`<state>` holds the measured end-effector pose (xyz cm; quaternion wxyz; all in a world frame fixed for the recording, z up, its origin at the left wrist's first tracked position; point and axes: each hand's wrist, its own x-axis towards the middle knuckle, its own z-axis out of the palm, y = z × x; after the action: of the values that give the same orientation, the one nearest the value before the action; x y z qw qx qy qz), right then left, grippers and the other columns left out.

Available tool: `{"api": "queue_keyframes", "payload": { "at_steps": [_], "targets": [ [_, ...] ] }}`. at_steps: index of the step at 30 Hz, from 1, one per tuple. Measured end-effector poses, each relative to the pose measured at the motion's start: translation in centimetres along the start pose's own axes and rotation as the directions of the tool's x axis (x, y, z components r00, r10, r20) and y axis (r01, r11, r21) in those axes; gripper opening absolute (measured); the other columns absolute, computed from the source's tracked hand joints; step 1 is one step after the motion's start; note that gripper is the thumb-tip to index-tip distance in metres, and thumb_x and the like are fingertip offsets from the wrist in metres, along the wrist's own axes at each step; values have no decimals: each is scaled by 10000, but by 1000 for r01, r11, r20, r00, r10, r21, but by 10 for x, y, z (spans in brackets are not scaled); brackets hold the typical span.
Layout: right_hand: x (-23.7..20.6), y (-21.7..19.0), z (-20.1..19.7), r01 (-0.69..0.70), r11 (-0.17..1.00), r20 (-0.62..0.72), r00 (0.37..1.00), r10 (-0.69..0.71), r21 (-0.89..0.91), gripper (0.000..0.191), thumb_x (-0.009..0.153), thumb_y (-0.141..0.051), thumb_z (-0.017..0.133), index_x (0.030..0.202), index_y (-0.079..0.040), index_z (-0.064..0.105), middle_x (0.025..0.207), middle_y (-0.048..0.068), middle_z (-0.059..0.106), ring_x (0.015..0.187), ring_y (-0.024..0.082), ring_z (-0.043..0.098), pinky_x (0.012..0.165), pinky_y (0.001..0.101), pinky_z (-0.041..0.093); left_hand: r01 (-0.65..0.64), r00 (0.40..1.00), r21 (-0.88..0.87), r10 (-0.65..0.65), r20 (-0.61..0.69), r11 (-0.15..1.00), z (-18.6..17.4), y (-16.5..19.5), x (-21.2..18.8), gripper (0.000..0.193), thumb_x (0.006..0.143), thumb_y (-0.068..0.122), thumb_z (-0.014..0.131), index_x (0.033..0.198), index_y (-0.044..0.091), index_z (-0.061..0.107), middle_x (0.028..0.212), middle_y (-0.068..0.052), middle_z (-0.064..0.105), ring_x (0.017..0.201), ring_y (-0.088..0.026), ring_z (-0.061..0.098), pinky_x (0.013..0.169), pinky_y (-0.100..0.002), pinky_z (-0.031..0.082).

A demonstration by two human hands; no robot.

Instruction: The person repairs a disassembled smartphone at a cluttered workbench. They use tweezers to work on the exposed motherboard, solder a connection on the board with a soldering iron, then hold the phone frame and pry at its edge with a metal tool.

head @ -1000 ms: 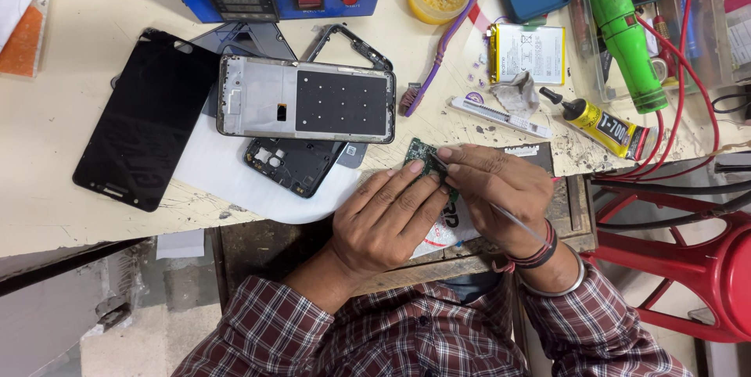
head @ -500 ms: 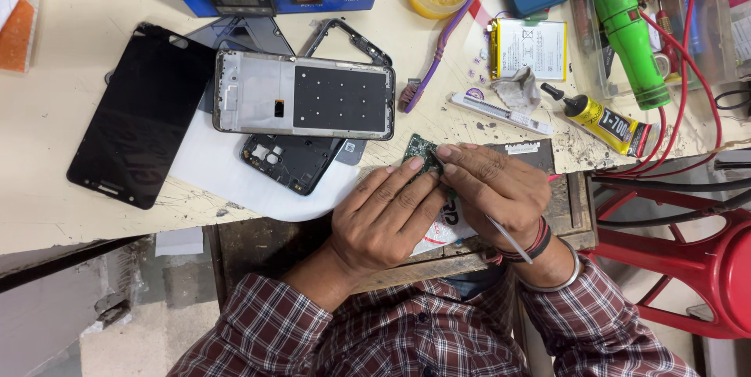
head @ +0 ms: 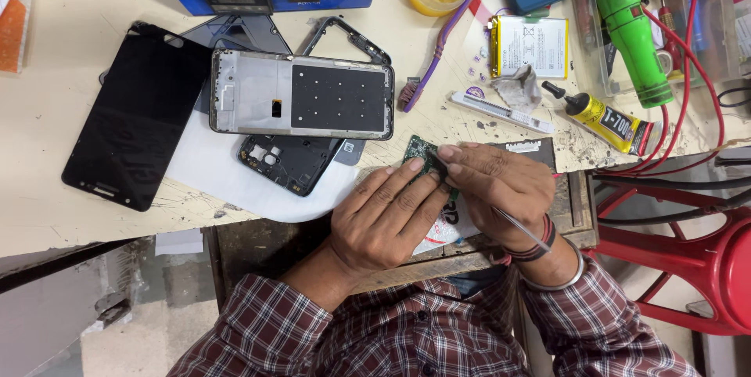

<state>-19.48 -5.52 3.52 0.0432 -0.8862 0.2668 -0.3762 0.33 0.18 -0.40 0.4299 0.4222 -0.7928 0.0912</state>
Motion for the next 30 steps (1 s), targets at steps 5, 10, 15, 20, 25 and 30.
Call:
{"api": "queue_keyframes", "payload": {
  "at_steps": [5, 10, 15, 20, 25, 30],
  "targets": [
    [0, 1, 2, -34, 999, 2, 999, 34, 36, 149, 838, 78, 746, 952, -2, 694, 1047, 168, 761, 964, 298, 778, 929, 429, 643, 8, 1000, -3, -8, 9, 1000, 0, 0, -1, 132, 1040, 188, 685, 1085, 130, 795, 1188, -32, 764, 1222, -199, 688, 1013, -365, 539],
    [-2, 1, 2, -42, 999, -3, 999, 42, 20, 156, 831, 76, 751, 957, 1, 697, 1047, 172, 762, 969, 304, 776, 918, 417, 642, 9, 1000, -11, -9, 21, 1000, -1, 0, 0, 142, 1026, 186, 676, 1081, 131, 794, 1185, -33, 767, 1220, -204, 690, 1014, -369, 538],
    [-2, 2, 2, -45, 999, -4, 999, 46, 27, 156, 828, 73, 751, 954, -2, 700, 1043, 169, 764, 956, 301, 779, 915, 411, 642, 9, 1000, -6, -9, 18, 1000, 0, 1, 1, 135, 1033, 180, 677, 1086, 132, 792, 1189, -31, 765, 1223, -203, 692, 1027, -367, 534],
    [-1, 1, 3, -65, 997, -15, 998, 65, 31, 157, 824, 74, 735, 955, -7, 706, 1027, 159, 765, 945, 299, 781, 914, 409, 643, 12, 1000, -9, -12, 22, 1000, -1, 0, -1, 135, 1020, 182, 680, 1078, 134, 792, 1182, -31, 769, 1216, -202, 695, 1020, -370, 533],
    [-2, 0, 2, -77, 996, -4, 997, 77, 44, 152, 830, 58, 751, 957, -1, 693, 1031, 163, 764, 954, 304, 779, 905, 402, 642, 26, 1000, -13, -26, 14, 1000, 1, 1, -1, 114, 1029, 177, 694, 1069, 138, 793, 1173, -21, 767, 1220, -196, 695, 1027, -366, 538],
    [-3, 1, 2, -83, 996, 3, 997, 83, 42, 154, 832, 67, 746, 957, -7, 692, 1035, 157, 765, 961, 302, 781, 910, 409, 642, 21, 1000, -10, -21, 6, 1000, 1, 1, 0, 118, 1019, 178, 696, 1055, 131, 799, 1164, -27, 768, 1210, -201, 696, 1012, -369, 542]
  ]
}}
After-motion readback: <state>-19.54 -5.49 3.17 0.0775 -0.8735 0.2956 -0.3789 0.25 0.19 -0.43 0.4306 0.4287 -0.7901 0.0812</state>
